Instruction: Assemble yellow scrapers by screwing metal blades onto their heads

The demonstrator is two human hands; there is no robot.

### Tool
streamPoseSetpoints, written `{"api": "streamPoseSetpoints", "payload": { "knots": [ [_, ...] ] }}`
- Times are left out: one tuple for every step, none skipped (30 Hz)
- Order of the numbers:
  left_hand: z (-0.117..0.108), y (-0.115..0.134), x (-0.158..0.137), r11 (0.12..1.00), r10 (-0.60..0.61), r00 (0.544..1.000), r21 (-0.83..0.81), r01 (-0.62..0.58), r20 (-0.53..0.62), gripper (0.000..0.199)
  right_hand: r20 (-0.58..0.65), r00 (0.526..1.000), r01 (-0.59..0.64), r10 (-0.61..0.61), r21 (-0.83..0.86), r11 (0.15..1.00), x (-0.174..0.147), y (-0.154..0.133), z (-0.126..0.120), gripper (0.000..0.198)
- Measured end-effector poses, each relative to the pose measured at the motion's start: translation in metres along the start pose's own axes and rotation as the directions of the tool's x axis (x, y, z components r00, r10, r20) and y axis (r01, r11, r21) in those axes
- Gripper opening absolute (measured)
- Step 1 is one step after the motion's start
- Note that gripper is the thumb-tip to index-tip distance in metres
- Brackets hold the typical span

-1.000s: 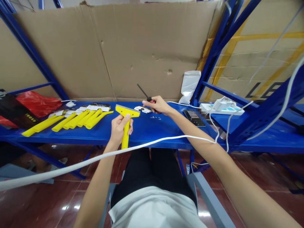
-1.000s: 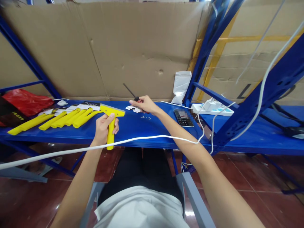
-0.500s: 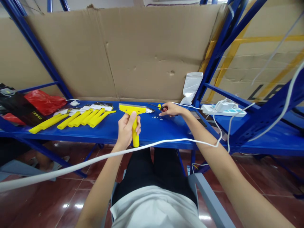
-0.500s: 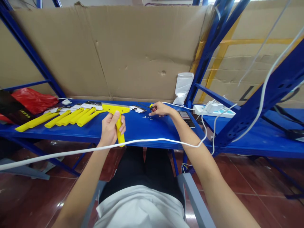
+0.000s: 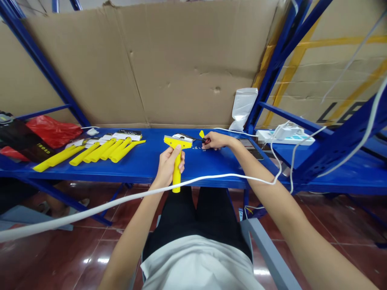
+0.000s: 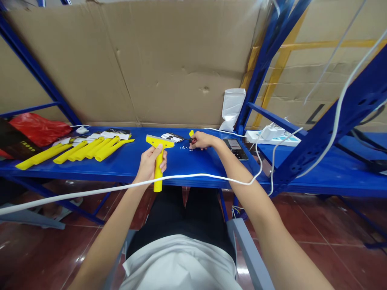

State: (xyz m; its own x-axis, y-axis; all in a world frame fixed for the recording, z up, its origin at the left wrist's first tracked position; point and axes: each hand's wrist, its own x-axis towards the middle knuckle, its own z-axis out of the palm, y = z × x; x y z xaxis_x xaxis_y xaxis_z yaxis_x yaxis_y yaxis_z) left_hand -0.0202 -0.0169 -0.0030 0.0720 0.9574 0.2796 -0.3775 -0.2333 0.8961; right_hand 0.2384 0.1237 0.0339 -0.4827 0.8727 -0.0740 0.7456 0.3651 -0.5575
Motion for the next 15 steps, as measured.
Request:
{"api": "streamPoseSetpoints", "payload": {
  "knots": [
    [0.000, 0.001, 0.000, 1.000, 0.000, 1.000, 0.001, 0.000, -0.005, 0.055, -0.002, 1.000, 0.001, -0.001, 0.000, 1.000, 0.000, 0.000, 0.000, 0.029],
    [-0.001, 0.002, 0.001, 1.000, -0.001, 1.000, 0.001, 0.001, -0.005, 0.054, -0.002, 1.000, 0.002, -0.002, 0.002, 1.000, 0.000, 0.000, 0.000, 0.029],
    [-0.002, 0.002, 0.001, 1.000, -0.001, 1.000, 0.000, 0.001, -0.005, 0.054, 0.000, 1.000, 0.003, -0.003, 0.005, 1.000, 0.000, 0.000, 0.000, 0.030],
    [-0.002, 0.002, 0.001, 1.000, 0.000, 1.000, -0.002, 0.000, -0.003, 0.053, 0.004, 1.000, 0.005, -0.005, 0.011, 1.000, 0.000, 0.000, -0.001, 0.031],
    [-0.003, 0.002, 0.002, 1.000, 0.003, 1.000, -0.003, -0.003, -0.001, 0.052, 0.010, 1.000, 0.006, -0.006, 0.017, 1.000, -0.001, 0.001, -0.002, 0.032],
    [-0.003, 0.001, 0.002, 1.000, 0.006, 1.000, -0.004, -0.006, 0.000, 0.051, 0.018, 1.000, 0.009, -0.009, 0.022, 1.000, -0.001, 0.002, -0.004, 0.034],
    [-0.004, 0.001, 0.003, 1.000, 0.008, 1.000, -0.004, -0.008, 0.000, 0.051, 0.029, 1.000, 0.012, -0.012, 0.026, 1.000, -0.002, 0.003, -0.005, 0.035],
    [-0.004, 0.000, 0.003, 1.000, 0.010, 1.000, -0.002, -0.010, -0.001, 0.050, 0.039, 0.999, 0.013, -0.014, 0.030, 0.999, -0.003, 0.004, -0.007, 0.037],
    [-0.005, -0.001, 0.003, 1.000, 0.011, 1.000, 0.002, -0.011, -0.002, 0.050, 0.048, 0.999, 0.013, -0.014, 0.033, 0.999, -0.003, 0.005, -0.009, 0.040],
    [-0.005, -0.001, 0.004, 1.000, 0.011, 1.000, 0.007, -0.011, 0.000, 0.050, 0.056, 0.998, 0.011, -0.013, 0.034, 0.999, -0.004, 0.006, -0.011, 0.042],
    [-0.005, -0.002, 0.004, 1.000, 0.011, 1.000, 0.012, -0.011, 0.004, 0.050, 0.064, 0.998, 0.009, -0.011, 0.035, 0.999, -0.005, 0.007, -0.012, 0.044],
    [-0.006, -0.003, 0.004, 1.000, 0.012, 1.000, 0.016, -0.012, 0.010, 0.050, 0.070, 0.997, 0.005, -0.007, 0.036, 0.999, -0.005, 0.008, -0.014, 0.047],
    [-0.006, -0.003, 0.004, 1.000, 0.013, 1.000, 0.019, -0.013, 0.017, 0.050, 0.077, 0.997, 0.002, -0.005, 0.036, 0.999, -0.005, 0.008, -0.014, 0.049],
    [-0.006, -0.004, 0.004, 1.000, 0.014, 1.000, 0.021, -0.014, 0.022, 0.050, 0.084, 0.996, 0.001, -0.004, 0.035, 0.999, -0.005, 0.008, -0.015, 0.050],
    [-0.007, -0.004, 0.004, 1.000, 0.014, 1.000, 0.021, -0.014, 0.025, 0.050, 0.093, 0.996, 0.000, -0.003, 0.035, 0.999, -0.006, 0.008, -0.015, 0.051]
  ]
}}
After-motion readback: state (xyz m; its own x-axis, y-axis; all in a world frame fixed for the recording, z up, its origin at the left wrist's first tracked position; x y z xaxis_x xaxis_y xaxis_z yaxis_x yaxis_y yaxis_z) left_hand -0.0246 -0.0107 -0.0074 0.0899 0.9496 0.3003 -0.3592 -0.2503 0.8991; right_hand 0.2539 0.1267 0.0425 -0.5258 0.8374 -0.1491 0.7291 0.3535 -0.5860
